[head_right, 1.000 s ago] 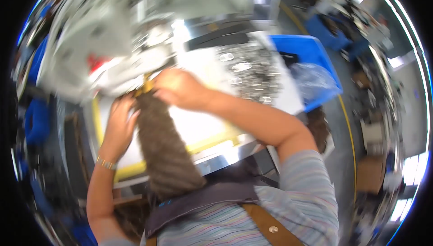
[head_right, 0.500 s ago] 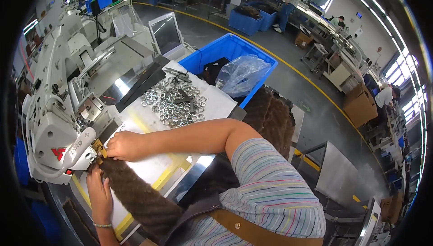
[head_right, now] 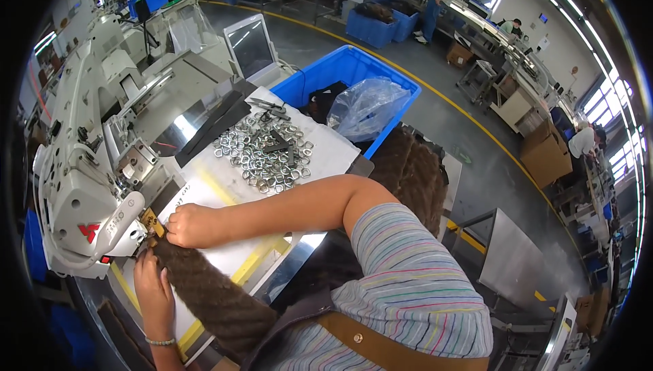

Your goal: Using an industrial sewing machine to attach metal hardware and straps to fur components for leather goods production.

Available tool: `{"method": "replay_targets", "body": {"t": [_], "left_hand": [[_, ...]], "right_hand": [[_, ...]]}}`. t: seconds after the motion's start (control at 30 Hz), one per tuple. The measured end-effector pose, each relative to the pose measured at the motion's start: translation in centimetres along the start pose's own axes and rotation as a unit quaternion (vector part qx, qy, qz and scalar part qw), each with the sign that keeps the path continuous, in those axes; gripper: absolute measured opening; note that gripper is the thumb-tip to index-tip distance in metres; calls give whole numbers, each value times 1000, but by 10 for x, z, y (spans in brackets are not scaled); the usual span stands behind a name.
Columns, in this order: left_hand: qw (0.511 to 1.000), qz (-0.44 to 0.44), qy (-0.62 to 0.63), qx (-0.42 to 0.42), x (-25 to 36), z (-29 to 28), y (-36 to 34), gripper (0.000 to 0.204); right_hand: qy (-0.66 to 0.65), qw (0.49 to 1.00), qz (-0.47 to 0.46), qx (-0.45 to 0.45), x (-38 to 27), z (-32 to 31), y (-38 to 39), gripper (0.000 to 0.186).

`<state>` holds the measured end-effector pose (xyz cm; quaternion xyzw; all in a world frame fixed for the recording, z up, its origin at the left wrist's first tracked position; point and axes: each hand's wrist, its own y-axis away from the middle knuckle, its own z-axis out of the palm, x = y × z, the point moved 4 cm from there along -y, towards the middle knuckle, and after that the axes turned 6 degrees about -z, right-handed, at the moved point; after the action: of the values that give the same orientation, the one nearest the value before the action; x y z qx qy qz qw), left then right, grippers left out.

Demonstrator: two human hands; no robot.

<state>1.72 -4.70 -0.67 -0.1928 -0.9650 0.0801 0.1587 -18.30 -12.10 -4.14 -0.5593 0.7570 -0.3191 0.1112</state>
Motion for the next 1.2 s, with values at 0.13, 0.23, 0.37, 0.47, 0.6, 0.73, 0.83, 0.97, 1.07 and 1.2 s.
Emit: {"method": "replay_targets", "body": {"t": [0.13, 0.23, 0.37, 0.47, 0.6, 0.73, 0.83, 0.97, 1.07, 1.2], "left_hand": [[1000, -5, 5, 3, 1, -2, 2, 37], [1000, 1, 4, 9, 0, -1, 0, 36], [999, 20, 10, 29, 1, 0, -1, 36], [999, 17, 20, 22, -1, -3, 0, 36], [999, 2, 45, 4, 1, -7, -2, 37], [999, 5, 35, 7, 3, -8, -3, 37], [1000, 17, 24, 11, 2, -7, -2, 37], [999, 22, 7, 26, 0, -6, 4, 34], [999, 22, -16, 32, -3, -6, 6, 33], [995, 62, -54, 53, 1, -4, -2, 33]], "right_hand": [[-72, 997, 14, 0, 6, 1, -2, 15], [-124, 992, 35, 7, 11, -2, -2, 13], [-161, 985, 58, 6, 12, -2, -2, 12], [-160, 985, 61, -8, 11, -5, -4, 14], [-156, 986, 62, -23, 10, -9, -5, 15], [-171, 984, 50, -16, 14, -12, -2, 16], [-171, 983, 58, -23, 15, -17, -2, 15], [-184, 981, 53, -5, 13, -17, -4, 14], [-188, 981, 42, 29, 12, -15, -8, 9], [-143, 988, 55, -19, 26, -32, 0, 11]]}}
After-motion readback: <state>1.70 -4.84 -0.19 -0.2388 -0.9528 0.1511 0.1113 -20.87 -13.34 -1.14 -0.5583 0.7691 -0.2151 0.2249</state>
